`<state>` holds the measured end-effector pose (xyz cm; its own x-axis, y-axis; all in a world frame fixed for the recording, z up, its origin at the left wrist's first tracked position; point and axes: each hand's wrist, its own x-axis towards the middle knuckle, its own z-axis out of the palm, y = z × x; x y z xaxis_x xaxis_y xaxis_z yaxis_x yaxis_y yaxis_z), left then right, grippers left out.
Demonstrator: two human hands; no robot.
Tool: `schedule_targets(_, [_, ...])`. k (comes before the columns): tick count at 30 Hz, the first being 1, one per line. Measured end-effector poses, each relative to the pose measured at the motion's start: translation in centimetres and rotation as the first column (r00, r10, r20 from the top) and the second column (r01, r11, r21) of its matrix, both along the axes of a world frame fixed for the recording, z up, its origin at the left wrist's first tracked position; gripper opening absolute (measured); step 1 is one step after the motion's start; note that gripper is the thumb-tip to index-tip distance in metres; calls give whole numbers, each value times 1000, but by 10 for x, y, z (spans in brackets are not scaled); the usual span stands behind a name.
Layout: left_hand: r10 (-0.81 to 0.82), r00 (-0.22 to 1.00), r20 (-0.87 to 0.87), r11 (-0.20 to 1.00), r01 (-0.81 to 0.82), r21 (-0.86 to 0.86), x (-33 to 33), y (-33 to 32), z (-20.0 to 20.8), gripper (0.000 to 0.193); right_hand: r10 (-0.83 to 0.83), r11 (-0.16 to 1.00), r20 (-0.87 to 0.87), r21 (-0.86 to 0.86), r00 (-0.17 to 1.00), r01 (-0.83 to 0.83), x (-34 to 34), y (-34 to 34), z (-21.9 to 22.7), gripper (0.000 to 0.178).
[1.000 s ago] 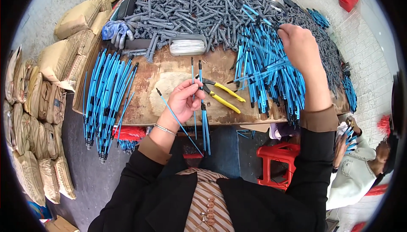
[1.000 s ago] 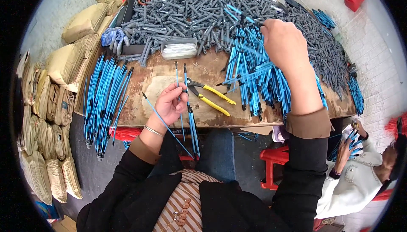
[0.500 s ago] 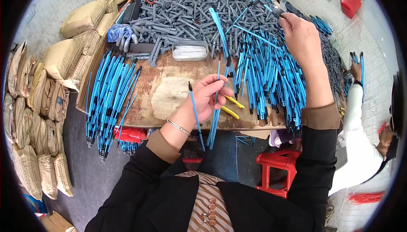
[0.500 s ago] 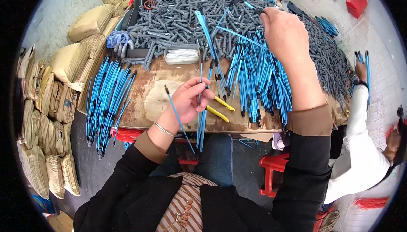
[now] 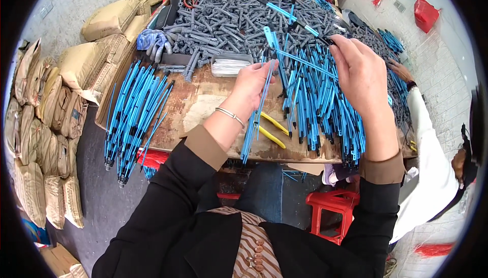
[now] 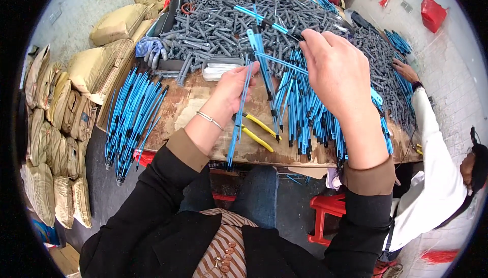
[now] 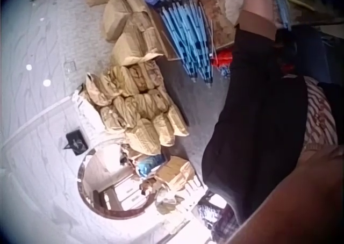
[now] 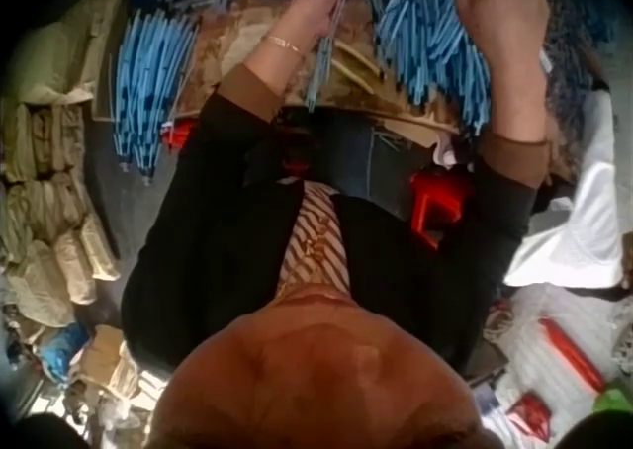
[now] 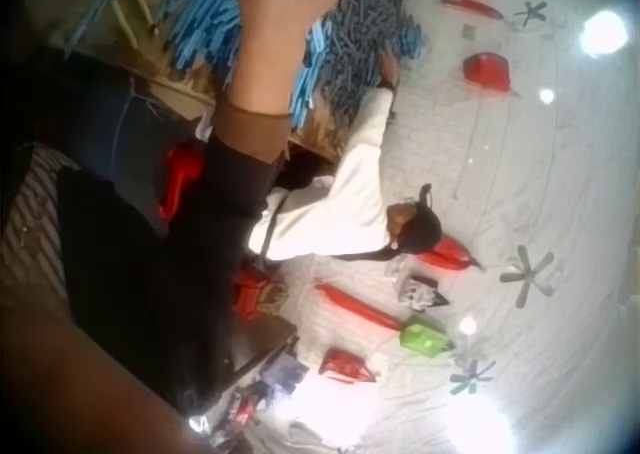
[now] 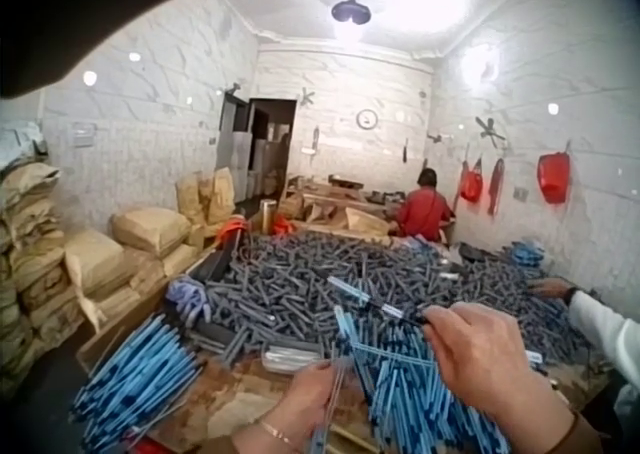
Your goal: The person gathers groups of wires, processes them with pliers, and secures them into bundles with rubber bands.
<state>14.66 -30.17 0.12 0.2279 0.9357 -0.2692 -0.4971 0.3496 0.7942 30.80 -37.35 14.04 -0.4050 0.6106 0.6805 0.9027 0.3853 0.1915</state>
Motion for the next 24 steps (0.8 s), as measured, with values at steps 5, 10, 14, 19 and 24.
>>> schedule_targets(5, [-14, 948, -319, 996, 42, 81, 17, 13, 0, 22, 184, 977, 55, 99, 981, -188, -5, -12, 0, 16])
schedule_targets(10, [-4, 974, -226, 1000, 5, 0, 18, 24, -20, 20, 160, 950, -160, 294, 974, -108, -15, -49, 32, 20])
schedule_targets(14, [191, 981, -33, 948, -175, 267, 31, 15, -3, 16, 53, 979, -392, 200, 918, 29, 19, -49, 42, 22])
schedule_targets(19, [-248, 918, 309, 942, 154, 298, -21, -10, 12, 18, 108, 963, -778, 236, 618, 128, 55, -72, 23, 19])
schedule_targets(24, [-742, 571, 351, 626, 404, 668, -67, -39, 2, 20, 0, 656, -930, -278, 368, -702, 32, -108, -10, 16])
